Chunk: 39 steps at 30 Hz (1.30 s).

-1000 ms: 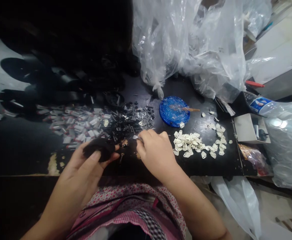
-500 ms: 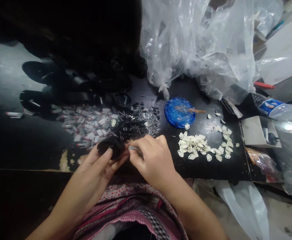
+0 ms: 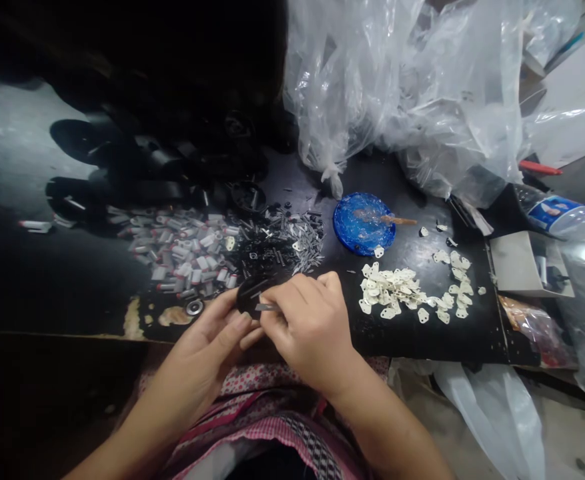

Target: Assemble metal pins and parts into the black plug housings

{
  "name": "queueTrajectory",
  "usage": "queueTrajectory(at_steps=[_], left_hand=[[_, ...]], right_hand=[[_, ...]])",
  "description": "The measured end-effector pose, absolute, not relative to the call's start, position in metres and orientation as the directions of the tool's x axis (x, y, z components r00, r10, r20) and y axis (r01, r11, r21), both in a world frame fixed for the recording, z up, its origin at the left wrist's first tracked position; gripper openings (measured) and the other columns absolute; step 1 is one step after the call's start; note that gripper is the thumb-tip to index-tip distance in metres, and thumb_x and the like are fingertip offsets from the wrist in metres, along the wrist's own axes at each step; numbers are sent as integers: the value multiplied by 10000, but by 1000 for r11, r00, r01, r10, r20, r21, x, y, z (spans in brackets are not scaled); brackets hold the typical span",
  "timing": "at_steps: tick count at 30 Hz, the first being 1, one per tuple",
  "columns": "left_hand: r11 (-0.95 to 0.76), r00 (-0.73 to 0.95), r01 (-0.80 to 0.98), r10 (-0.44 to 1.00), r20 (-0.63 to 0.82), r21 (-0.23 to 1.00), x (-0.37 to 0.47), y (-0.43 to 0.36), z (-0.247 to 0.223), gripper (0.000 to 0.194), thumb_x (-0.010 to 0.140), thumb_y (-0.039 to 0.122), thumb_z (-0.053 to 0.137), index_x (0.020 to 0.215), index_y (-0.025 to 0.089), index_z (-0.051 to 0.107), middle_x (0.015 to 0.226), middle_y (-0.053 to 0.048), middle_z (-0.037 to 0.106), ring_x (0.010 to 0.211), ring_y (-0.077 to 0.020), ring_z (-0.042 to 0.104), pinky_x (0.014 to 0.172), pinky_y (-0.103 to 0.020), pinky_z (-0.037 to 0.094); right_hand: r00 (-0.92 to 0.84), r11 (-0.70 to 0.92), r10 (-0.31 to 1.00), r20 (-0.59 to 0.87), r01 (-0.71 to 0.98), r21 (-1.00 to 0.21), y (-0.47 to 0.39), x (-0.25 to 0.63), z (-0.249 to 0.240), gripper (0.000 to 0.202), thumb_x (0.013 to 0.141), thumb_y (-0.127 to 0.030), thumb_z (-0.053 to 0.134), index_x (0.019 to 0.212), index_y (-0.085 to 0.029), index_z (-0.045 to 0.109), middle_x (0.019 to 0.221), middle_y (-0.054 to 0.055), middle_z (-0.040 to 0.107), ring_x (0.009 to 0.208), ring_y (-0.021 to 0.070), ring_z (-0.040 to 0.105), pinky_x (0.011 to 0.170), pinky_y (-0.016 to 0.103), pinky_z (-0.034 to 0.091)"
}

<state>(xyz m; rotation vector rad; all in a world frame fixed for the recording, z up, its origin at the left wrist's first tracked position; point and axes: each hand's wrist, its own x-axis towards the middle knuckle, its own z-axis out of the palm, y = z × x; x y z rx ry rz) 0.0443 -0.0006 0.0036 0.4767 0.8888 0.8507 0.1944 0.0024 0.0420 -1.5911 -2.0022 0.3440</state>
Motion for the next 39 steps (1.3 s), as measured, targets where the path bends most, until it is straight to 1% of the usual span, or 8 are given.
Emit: queueTrajectory(at_steps=[8,15,18,21,25,29,33,39], left_hand=[[548,366,-267,819,-443,793,39,5,3,289,828,333,736,1110,286,692,1146,-24,752,1154,-249,658,1067,-385,467],[645,371,-283,756,-539,710,36,3,-9,457,797,370,753,1238,302,656,1344,-28,664,1182,-254,649,948,-266,551],[629,334,-324,775,-537,706,42,2,-3,417,821,386,718,1215,257,665,1300,-66,688,1173,-289,652,986,-329,542],[608,305,-337,793,-528,719,46,2,3,393,827,389,706,1190,243,670,1277,-84,697,1171,-316,651,1022,-394,521],[616,312,-330,786,-534,715,46,4,4,370,833,398,703,1173,253,677,1301,-70,686,1171,-297,653,1010,-349,528],[622,312,-364,783,-538,694,47,4,3,397,839,386,697,1209,246,661,1265,-79,704,1148,-304,666,1037,-411,510],[599,262,-477,796,-546,643,54,-1,6,358,863,346,680,1208,251,654,1244,-65,716,1154,-281,664,1084,-450,462],[633,354,-586,762,-542,506,54,3,14,210,904,292,639,1084,212,709,1171,-84,742,1073,-235,696,958,-369,563]], right_hand=[[-216,265,963,160,867,-421,3,194,46,187,912,-146,511,783,-169,645,743,20,672,679,143,549,736,342,300],[-133,129,991,27,860,-493,-4,227,62,166,981,-243,525,955,-220,687,900,4,745,811,145,632,783,333,328],[176,-147,981,81,948,-281,-1,270,64,199,981,-271,506,924,-212,688,933,45,728,844,193,626,781,355,334],[265,-266,964,32,964,0,6,301,55,190,941,-286,551,841,-183,675,865,66,679,758,206,592,701,338,304],[204,-203,979,-26,979,26,7,301,45,170,928,-256,579,803,-174,660,852,59,663,736,196,588,704,336,309],[154,-157,987,-42,984,-85,1,279,50,185,962,-270,554,829,-186,652,865,46,680,779,194,603,762,359,334],[83,-107,994,-77,918,-382,-2,250,53,229,944,-298,594,741,-192,597,773,9,651,713,157,555,733,333,347],[-29,-37,996,-83,716,-697,5,214,46,173,847,-225,677,745,-200,540,754,-35,599,686,125,528,697,292,369]])
